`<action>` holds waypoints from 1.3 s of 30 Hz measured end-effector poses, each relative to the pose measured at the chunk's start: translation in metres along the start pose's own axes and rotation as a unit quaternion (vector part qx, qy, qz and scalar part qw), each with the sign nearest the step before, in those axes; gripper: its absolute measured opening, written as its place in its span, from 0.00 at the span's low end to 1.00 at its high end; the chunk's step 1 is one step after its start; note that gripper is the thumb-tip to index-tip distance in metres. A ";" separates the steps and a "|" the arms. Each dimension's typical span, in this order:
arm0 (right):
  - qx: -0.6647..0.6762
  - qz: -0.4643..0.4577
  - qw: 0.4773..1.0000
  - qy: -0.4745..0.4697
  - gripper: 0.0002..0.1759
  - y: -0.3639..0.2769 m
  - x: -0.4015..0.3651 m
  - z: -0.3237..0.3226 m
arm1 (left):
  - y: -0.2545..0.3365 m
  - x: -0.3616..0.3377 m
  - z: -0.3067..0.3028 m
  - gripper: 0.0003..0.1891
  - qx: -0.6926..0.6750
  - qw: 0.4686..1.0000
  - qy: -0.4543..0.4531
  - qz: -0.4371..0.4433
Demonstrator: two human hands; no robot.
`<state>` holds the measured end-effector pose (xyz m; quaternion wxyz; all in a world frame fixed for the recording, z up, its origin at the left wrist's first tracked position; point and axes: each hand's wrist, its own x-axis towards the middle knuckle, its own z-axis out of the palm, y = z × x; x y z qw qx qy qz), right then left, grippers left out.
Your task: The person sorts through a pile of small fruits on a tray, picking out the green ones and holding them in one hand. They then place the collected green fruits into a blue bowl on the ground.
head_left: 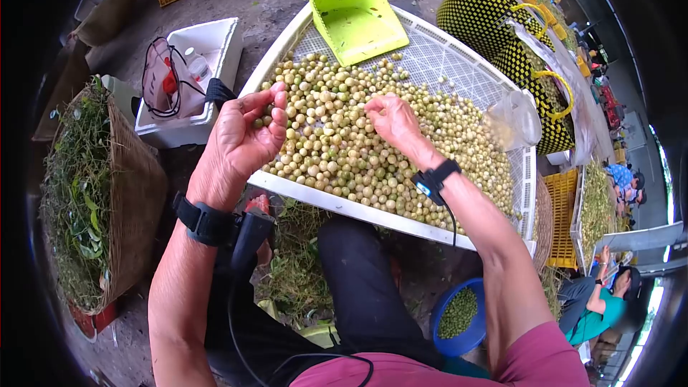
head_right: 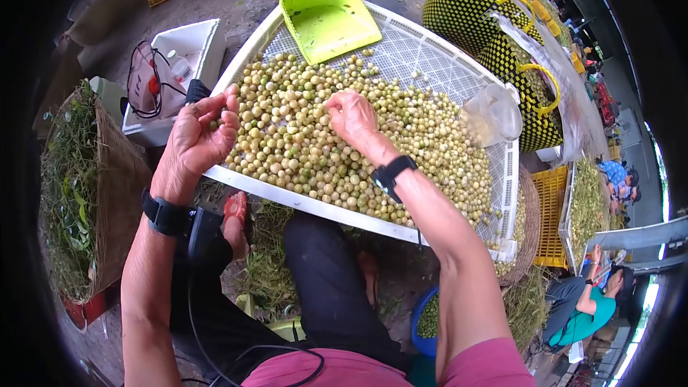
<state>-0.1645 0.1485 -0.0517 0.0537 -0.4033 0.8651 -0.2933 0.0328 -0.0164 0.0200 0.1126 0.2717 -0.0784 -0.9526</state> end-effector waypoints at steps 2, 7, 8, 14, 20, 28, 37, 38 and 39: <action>-0.004 -0.027 1.000 -0.008 0.07 0.019 0.012 0.015 | -0.001 0.003 0.001 0.11 -0.003 1.000 0.001 0.000; -0.052 -0.052 0.997 0.009 0.07 0.024 0.020 0.031 | -0.001 0.005 0.003 0.11 0.005 1.000 0.007 -0.006; -0.053 -0.050 0.997 0.017 0.07 0.025 0.021 0.032 | -0.001 0.006 0.004 0.11 0.005 1.000 0.014 -0.004; -0.109 -0.075 0.991 0.025 0.08 0.016 0.020 0.034 | -0.001 0.010 0.002 0.11 0.005 1.000 0.030 0.004; -0.160 -0.094 0.981 0.054 0.06 0.019 0.027 0.042 | 0.001 0.013 -0.001 0.11 0.005 1.000 0.025 -0.003; -0.112 -0.123 0.986 -0.026 0.07 -0.010 0.014 0.022 | 0.023 0.015 -0.014 0.11 0.000 0.999 -0.027 -0.028; 0.019 -0.172 0.925 -0.338 0.09 -0.110 -0.049 0.003 | 0.033 0.015 -0.023 0.11 0.001 1.000 -0.005 0.000; -0.014 -0.172 0.946 -0.276 0.08 -0.108 -0.031 0.008 | 0.033 0.013 -0.023 0.11 -0.001 1.000 -0.002 0.002; 0.001 -0.171 0.959 -0.225 0.07 -0.099 -0.013 0.016 | 0.033 0.013 -0.024 0.11 0.000 1.000 -0.004 0.002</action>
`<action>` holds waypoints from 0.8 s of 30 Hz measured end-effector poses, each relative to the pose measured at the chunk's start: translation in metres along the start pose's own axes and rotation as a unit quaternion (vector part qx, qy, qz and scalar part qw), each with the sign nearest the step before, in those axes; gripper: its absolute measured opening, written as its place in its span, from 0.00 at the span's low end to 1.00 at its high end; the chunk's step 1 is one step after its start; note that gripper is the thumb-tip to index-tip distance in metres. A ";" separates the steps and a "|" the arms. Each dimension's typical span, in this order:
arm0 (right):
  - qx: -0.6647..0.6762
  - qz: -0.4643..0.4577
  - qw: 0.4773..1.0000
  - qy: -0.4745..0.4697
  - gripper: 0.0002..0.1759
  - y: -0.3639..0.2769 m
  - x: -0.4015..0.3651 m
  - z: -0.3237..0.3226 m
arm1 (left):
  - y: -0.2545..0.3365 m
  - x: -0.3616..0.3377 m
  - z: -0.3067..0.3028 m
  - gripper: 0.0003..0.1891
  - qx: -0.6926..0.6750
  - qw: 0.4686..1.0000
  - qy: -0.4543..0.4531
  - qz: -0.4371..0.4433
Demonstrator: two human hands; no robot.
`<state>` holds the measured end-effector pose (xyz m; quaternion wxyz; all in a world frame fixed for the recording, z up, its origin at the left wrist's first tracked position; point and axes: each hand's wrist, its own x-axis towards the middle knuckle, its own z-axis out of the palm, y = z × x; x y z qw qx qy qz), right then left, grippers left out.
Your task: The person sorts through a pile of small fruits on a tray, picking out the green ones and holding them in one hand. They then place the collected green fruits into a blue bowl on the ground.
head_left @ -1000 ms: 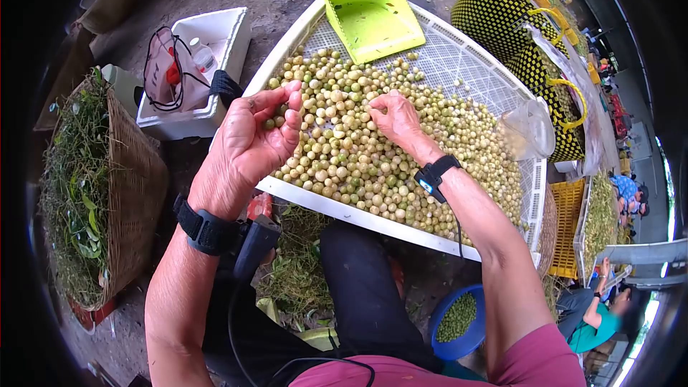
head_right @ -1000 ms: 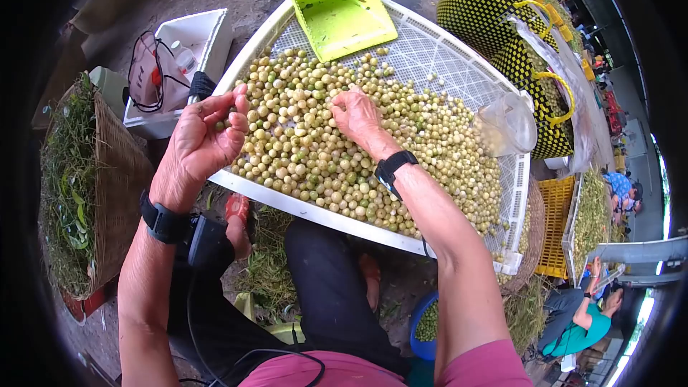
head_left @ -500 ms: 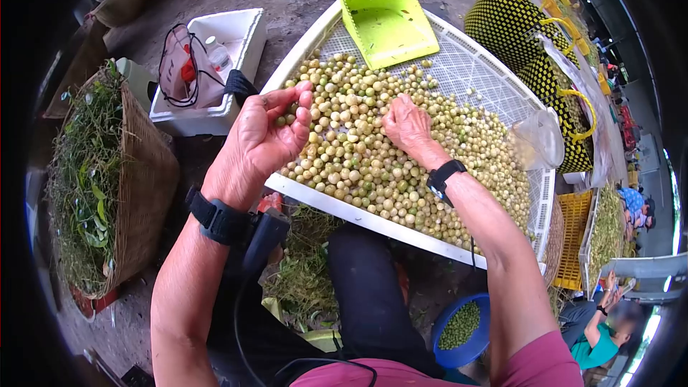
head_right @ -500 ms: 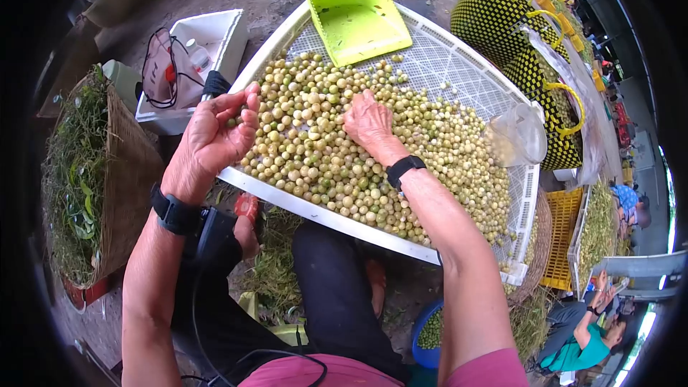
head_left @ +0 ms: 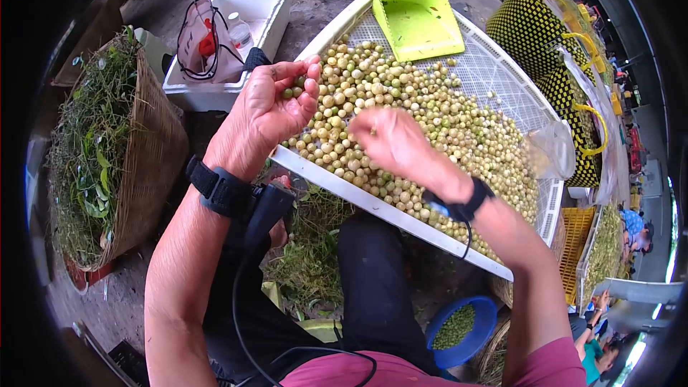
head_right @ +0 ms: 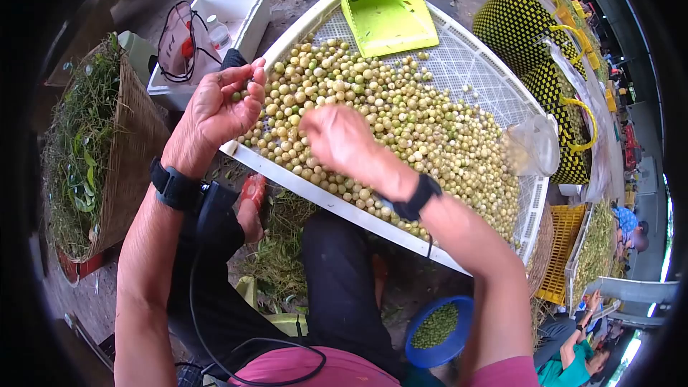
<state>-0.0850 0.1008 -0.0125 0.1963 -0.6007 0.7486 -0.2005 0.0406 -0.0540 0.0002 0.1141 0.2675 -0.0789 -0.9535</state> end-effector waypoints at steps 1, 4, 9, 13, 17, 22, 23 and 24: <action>0.005 0.000 0.998 0.057 0.06 0.018 0.013 0.003 | 0.000 0.000 0.000 0.11 0.003 1.000 -0.004 -0.001; -0.175 -0.002 0.983 0.062 0.01 0.047 0.040 0.017 | -0.002 0.002 0.005 0.10 0.000 1.000 0.001 -0.002; -0.230 -0.018 0.972 0.051 0.02 0.054 0.043 0.030 | -0.005 0.003 0.001 0.10 -0.003 1.000 -0.001 -0.018; -0.096 0.059 0.990 0.084 0.04 0.072 0.042 0.011 | -0.005 0.000 0.002 0.10 0.001 1.000 0.011 -0.008; -0.070 0.076 0.985 0.138 0.05 0.096 0.046 -0.011 | -0.006 -0.002 0.003 0.11 0.002 1.000 0.003 -0.006; -0.198 0.109 0.968 0.106 0.05 0.099 0.055 -0.002 | -0.013 0.000 0.009 0.11 -0.001 1.000 0.023 -0.001; -0.190 0.101 0.971 0.107 0.05 0.099 0.055 -0.002 | -0.013 0.001 0.007 0.11 0.002 1.000 0.016 -0.003; -0.182 0.092 0.973 0.109 0.05 0.103 0.055 -0.001 | -0.014 0.002 0.006 0.11 0.005 1.000 0.009 -0.005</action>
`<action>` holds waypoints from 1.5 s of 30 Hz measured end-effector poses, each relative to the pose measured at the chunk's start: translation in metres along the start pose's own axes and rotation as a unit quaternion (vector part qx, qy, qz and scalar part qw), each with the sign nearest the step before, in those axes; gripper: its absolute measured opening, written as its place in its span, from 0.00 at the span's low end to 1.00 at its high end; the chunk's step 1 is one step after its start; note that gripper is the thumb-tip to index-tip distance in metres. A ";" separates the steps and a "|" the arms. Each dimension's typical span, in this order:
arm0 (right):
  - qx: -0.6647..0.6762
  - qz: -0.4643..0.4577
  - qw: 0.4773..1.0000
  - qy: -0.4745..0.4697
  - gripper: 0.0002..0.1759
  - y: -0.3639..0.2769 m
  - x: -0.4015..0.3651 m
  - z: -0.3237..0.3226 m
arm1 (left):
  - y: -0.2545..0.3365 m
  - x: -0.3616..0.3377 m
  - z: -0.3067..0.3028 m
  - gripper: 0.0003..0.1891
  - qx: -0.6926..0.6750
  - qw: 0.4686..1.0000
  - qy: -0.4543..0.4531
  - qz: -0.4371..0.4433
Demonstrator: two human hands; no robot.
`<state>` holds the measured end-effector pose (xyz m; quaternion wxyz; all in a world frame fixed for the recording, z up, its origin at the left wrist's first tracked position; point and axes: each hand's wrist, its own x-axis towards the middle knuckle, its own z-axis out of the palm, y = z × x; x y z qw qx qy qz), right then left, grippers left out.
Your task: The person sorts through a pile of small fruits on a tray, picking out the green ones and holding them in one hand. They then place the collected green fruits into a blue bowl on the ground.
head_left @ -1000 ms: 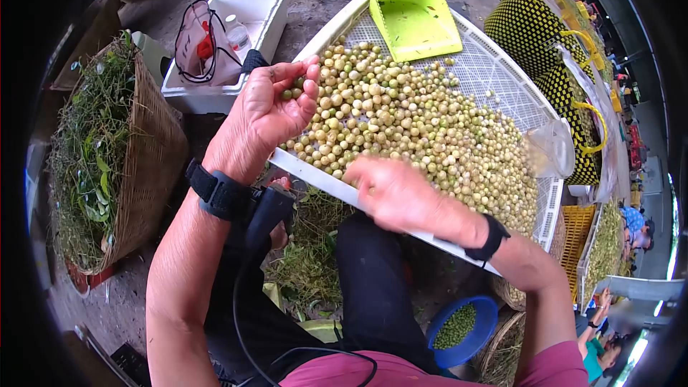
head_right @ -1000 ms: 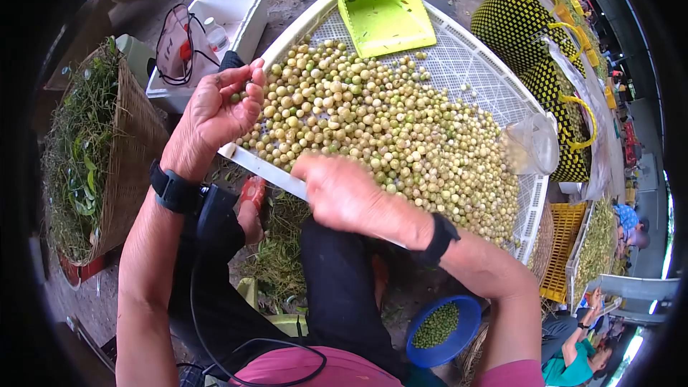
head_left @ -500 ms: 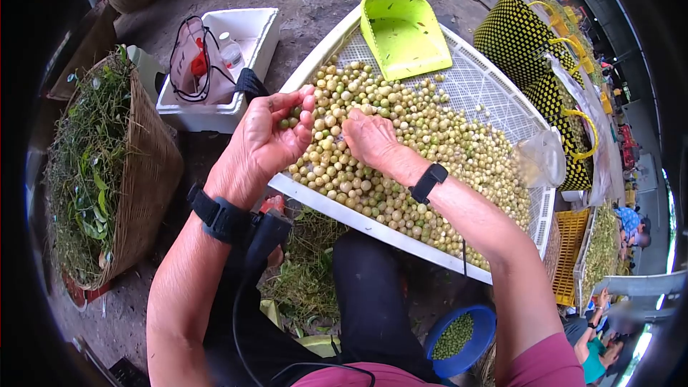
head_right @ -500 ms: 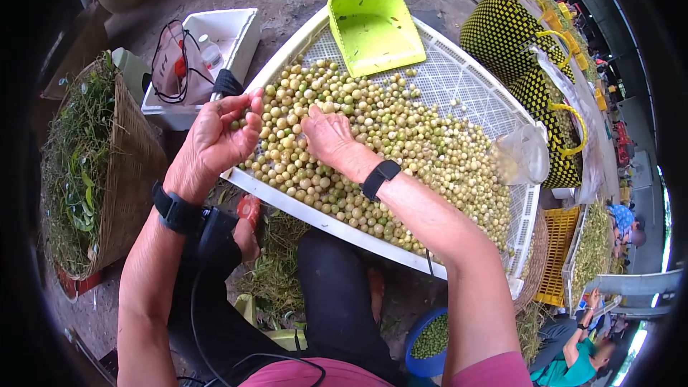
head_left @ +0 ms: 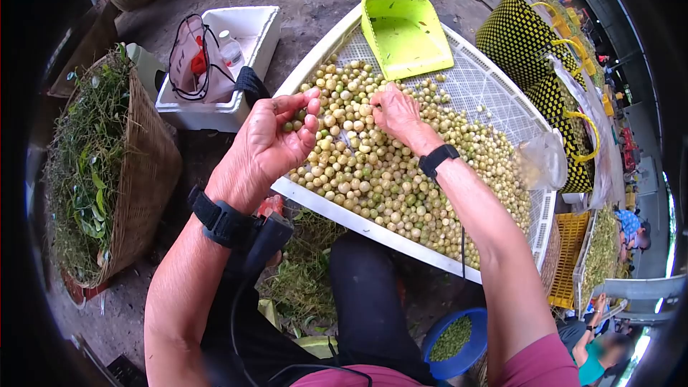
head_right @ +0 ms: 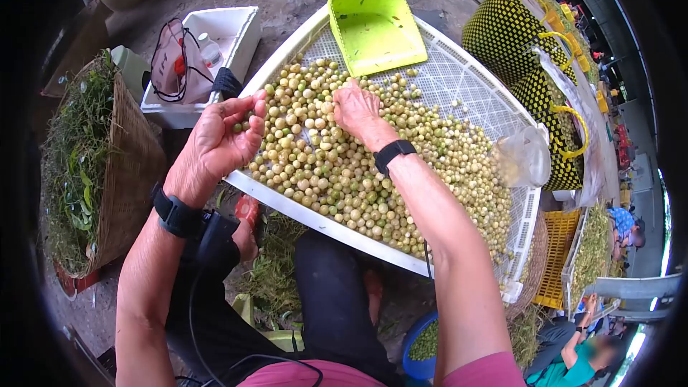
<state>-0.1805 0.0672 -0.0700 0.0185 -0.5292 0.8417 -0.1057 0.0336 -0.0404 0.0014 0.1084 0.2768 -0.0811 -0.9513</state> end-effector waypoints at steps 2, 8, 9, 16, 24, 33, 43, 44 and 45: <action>0.002 -0.040 0.998 0.041 0.03 0.009 0.001 0.001 | -0.001 0.000 0.001 0.11 -0.002 1.000 0.008 0.001; 0.671 0.198 0.710 -0.086 0.11 0.017 -0.016 -0.016 | 0.002 0.000 -0.001 0.11 -0.003 1.000 0.009 0.000; 0.746 0.213 0.622 -0.104 0.12 0.013 -0.017 -0.016 | 0.002 0.000 0.000 0.11 -0.002 1.000 0.012 0.001; 0.258 0.112 0.959 -0.042 0.10 -0.006 -0.015 -0.003 | -0.002 0.000 0.000 0.11 0.011 1.000 -0.004 -0.010; 0.590 0.208 0.773 -0.107 0.11 -0.002 -0.019 -0.024 | 0.000 0.000 -0.001 0.10 -0.001 1.000 0.007 -0.004; 0.223 0.058 0.970 -0.072 0.08 -0.024 -0.024 -0.001 | -0.003 0.000 -0.001 0.11 0.003 1.000 0.007 -0.002; 0.191 0.040 0.972 -0.132 0.12 -0.034 -0.016 -0.005 | -0.006 -0.002 0.003 0.10 0.009 1.000 0.026 -0.004; 0.084 0.051 0.989 -0.112 0.13 -0.048 -0.016 -0.008 | -0.006 0.001 -0.001 0.10 0.015 1.000 0.008 -0.016; 0.018 -0.029 0.999 -0.026 0.08 -0.052 -0.021 0.001 | -0.006 0.004 -0.003 0.10 0.024 0.999 -0.014 -0.033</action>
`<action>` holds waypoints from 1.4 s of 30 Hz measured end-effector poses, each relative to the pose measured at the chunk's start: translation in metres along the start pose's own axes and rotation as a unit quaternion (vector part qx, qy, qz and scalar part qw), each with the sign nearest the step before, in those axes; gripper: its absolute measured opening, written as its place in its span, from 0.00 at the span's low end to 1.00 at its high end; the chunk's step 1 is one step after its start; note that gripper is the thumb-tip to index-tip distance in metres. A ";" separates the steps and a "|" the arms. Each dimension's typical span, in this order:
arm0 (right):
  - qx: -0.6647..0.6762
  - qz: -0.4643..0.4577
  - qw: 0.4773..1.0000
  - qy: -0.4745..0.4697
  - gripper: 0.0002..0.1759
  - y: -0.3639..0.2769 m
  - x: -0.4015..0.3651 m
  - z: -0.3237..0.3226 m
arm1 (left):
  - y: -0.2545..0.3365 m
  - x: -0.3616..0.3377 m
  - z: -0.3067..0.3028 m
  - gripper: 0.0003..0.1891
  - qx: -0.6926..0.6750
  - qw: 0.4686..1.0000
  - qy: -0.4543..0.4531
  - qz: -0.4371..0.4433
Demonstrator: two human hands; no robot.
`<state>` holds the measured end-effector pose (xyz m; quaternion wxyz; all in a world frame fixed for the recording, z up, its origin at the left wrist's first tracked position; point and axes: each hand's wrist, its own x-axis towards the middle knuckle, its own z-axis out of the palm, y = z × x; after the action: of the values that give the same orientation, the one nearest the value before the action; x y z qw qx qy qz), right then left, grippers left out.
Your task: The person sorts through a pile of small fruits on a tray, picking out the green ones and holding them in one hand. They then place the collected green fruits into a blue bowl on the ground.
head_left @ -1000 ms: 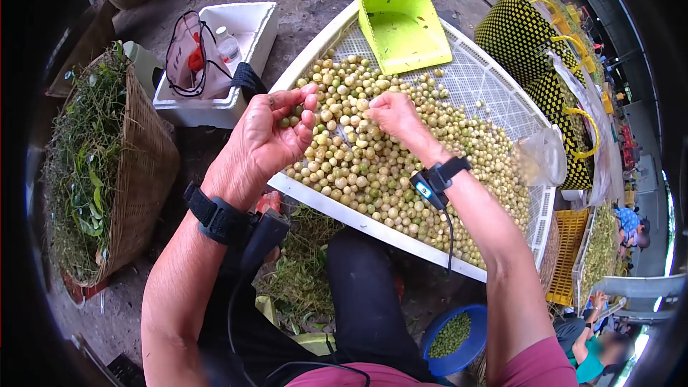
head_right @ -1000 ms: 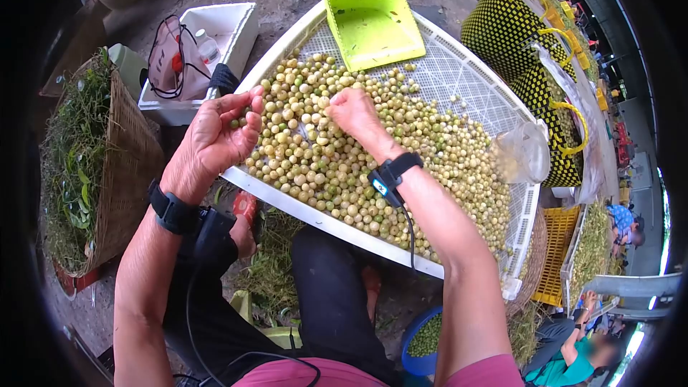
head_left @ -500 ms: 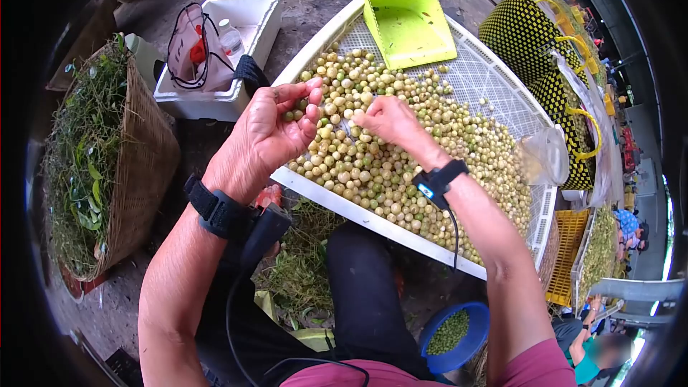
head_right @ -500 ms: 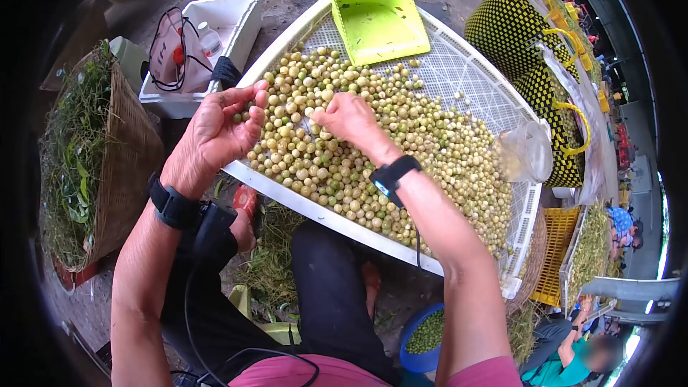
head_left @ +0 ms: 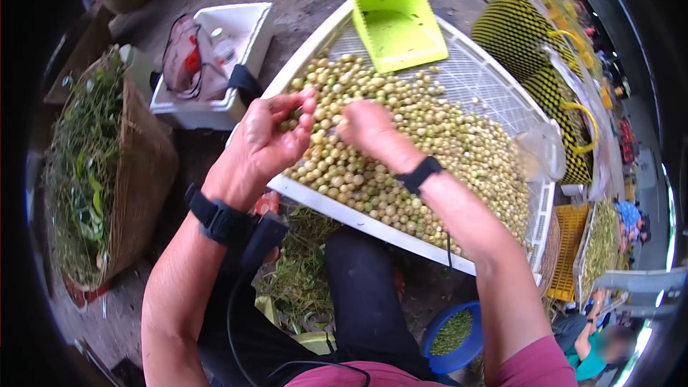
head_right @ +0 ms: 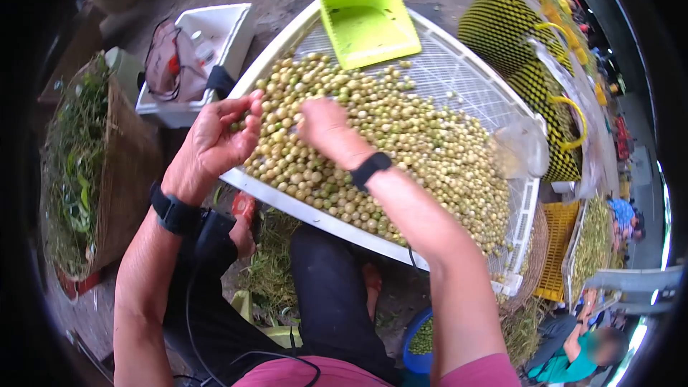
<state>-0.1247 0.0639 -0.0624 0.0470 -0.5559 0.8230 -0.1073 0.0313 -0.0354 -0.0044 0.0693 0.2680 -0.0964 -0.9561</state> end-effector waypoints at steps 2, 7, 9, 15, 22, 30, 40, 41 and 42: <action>-0.053 -0.007 0.997 -0.049 0.05 -0.008 0.002 0.005 | -0.005 0.006 0.000 0.10 0.025 0.999 0.032 0.009; 0.120 0.105 0.987 0.012 0.07 0.012 -0.024 -0.041 | -0.028 0.013 0.013 0.11 0.038 0.996 0.072 0.039; 0.196 0.129 0.971 0.048 0.08 0.052 -0.044 -0.069 | -0.035 0.013 0.015 0.14 -0.030 0.995 0.090 0.031; 0.013 0.246 0.909 0.338 0.11 0.204 -0.143 -0.194 | -0.023 0.014 0.007 0.15 -0.050 0.998 0.041 0.009; -0.193 0.230 0.936 0.186 0.18 0.255 -0.171 -0.196 | -0.015 0.021 0.008 0.11 -0.008 0.993 0.100 0.062; 0.189 0.078 0.979 0.020 0.07 0.114 -0.045 -0.062 | -0.034 0.045 0.012 0.10 0.025 0.999 0.047 0.010; -0.038 0.068 0.996 0.031 0.06 0.120 0.003 -0.016 | -0.055 0.046 0.022 0.10 0.064 0.992 0.103 -0.035; -0.042 0.066 0.997 0.029 0.06 0.123 0.003 -0.015 | -0.056 0.047 0.024 0.10 0.060 0.991 0.111 -0.035; -0.046 0.065 0.996 0.027 0.07 0.125 0.004 -0.015 | -0.055 0.048 0.024 0.10 0.059 0.992 0.109 -0.031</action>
<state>-0.2421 0.1073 -0.0762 0.0061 -0.4995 0.8625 -0.0815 -0.0262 0.0131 -0.0204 0.0335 0.3769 -0.1356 -0.9156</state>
